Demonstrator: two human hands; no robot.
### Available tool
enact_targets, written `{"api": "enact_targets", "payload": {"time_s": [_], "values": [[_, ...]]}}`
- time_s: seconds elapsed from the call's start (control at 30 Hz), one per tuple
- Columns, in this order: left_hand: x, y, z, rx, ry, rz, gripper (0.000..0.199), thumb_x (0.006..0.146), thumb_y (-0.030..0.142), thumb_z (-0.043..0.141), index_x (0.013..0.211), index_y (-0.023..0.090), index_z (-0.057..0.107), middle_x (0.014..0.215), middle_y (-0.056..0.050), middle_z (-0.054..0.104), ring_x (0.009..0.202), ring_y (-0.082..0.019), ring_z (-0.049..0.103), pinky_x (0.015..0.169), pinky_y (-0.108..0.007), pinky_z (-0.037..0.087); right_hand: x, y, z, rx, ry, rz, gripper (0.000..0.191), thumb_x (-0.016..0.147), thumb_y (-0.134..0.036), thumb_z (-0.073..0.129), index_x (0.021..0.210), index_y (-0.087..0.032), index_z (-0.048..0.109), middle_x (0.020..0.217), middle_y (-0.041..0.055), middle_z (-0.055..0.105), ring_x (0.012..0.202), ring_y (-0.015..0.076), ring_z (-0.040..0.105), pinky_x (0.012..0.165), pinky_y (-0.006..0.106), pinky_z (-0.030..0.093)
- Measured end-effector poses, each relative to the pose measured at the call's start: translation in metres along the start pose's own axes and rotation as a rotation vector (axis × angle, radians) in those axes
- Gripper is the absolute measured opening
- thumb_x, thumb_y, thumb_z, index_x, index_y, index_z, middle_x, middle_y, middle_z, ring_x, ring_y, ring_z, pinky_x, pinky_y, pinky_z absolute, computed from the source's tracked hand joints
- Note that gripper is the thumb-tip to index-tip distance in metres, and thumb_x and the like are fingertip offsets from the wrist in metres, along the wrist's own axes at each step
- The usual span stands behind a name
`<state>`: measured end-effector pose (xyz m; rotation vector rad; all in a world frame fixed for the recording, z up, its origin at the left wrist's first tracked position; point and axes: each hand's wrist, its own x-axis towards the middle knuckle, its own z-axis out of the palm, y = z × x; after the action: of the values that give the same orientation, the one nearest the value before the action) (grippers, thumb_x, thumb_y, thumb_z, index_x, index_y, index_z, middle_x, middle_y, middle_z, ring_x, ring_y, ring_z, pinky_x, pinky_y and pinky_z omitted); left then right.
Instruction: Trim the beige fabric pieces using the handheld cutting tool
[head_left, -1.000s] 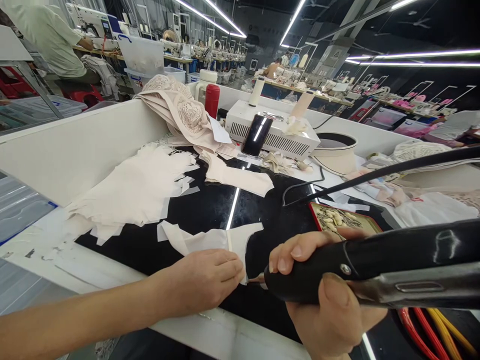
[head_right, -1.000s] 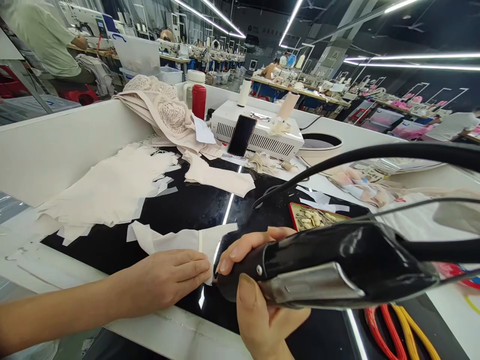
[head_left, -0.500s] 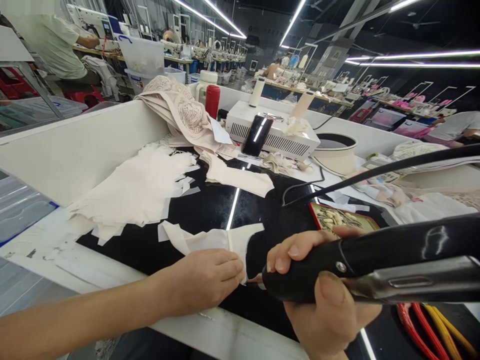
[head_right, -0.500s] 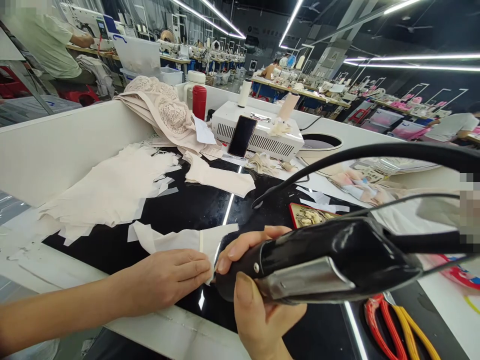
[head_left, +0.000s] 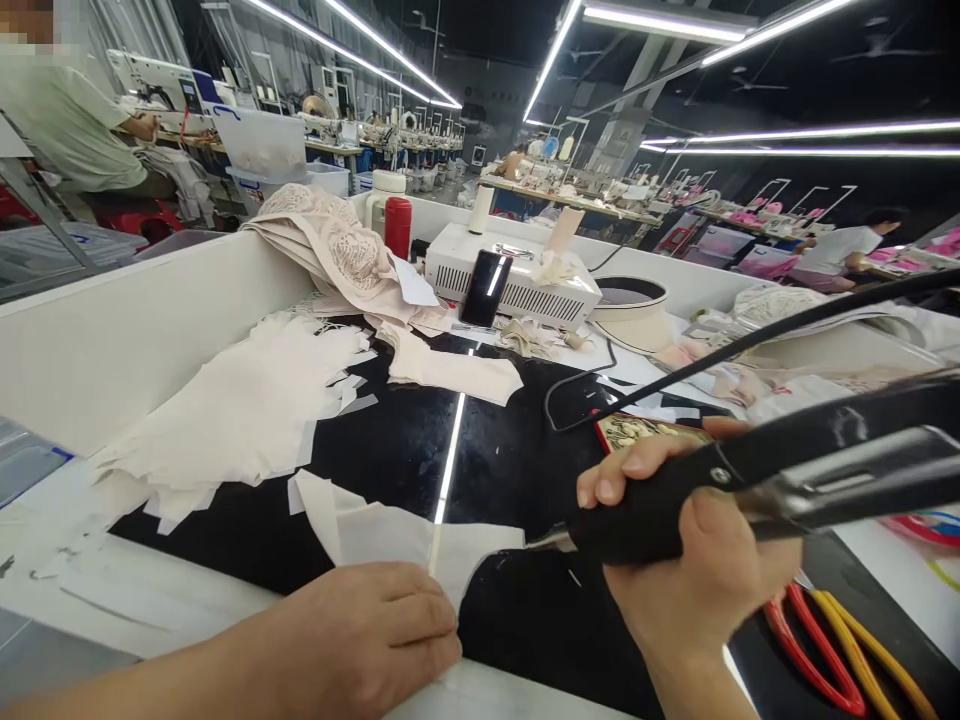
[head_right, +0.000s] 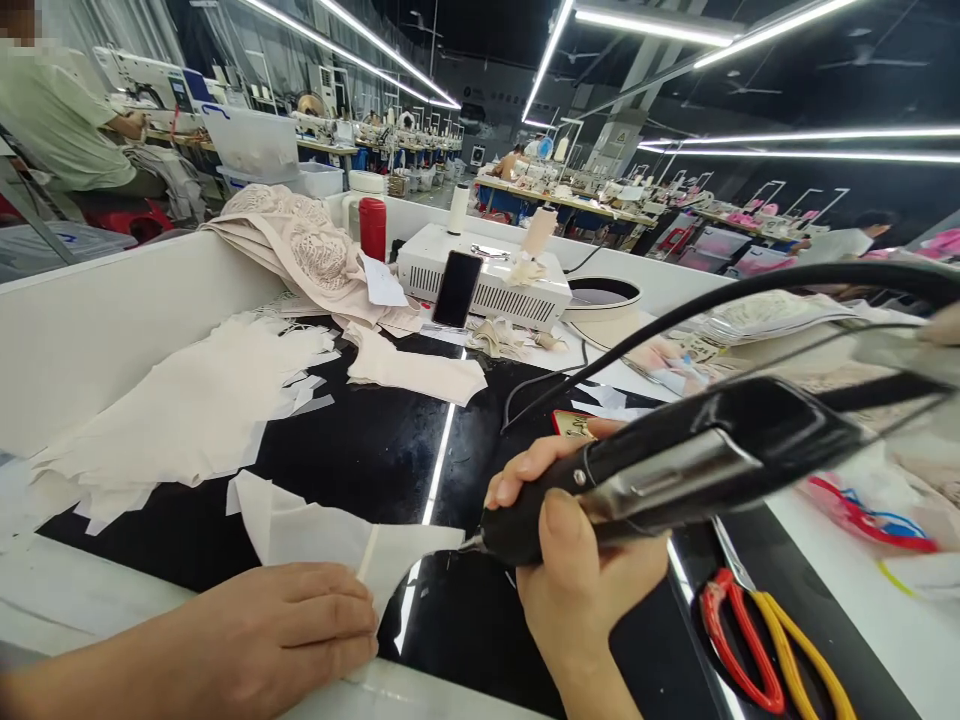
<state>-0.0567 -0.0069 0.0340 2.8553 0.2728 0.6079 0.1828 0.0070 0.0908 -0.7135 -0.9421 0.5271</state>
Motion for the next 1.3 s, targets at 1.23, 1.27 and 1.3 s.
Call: {"api": "enact_targets", "payload": {"time_s": [1.23,1.27,1.3], "values": [[0.055,-0.047,0.039,0.239,0.092,0.011,0.012,0.108,0.014,0.057,0.115,0.011,0.066,0.098,-0.003,0.067,0.095,-0.018,0.066,0.103,-0.037,0.056,0.001,0.022,-0.011,0.018,-0.057,-0.049,0.038,0.086,-0.035,0.083,0.116,-0.025,0.063,0.078,-0.0042,0.069,0.054,0.0148,0.063,0.047,0.030,0.056],[0.056,-0.046,0.039,0.245,0.090,0.013,0.012,0.108,0.014,0.057,0.113,0.010,0.066,0.097,-0.003,0.066,0.094,-0.018,0.066,0.102,-0.037,0.056,0.001,0.021,-0.011,0.017,-0.059,-0.048,0.037,0.086,-0.035,0.083,0.116,-0.025,0.063,0.078,-0.0043,0.069,0.054,0.0148,0.063,0.047,0.030,0.056],[0.057,-0.046,0.039,0.256,0.083,0.017,0.011,0.108,0.013,0.056,0.111,0.010,0.067,0.095,-0.003,0.066,0.093,-0.018,0.065,0.100,-0.036,0.056,0.001,0.021,-0.011,0.012,-0.060,-0.046,0.037,0.086,-0.034,0.083,0.115,-0.025,0.063,0.078,-0.0044,0.069,0.054,0.0148,0.063,0.047,0.030,0.056]]}}
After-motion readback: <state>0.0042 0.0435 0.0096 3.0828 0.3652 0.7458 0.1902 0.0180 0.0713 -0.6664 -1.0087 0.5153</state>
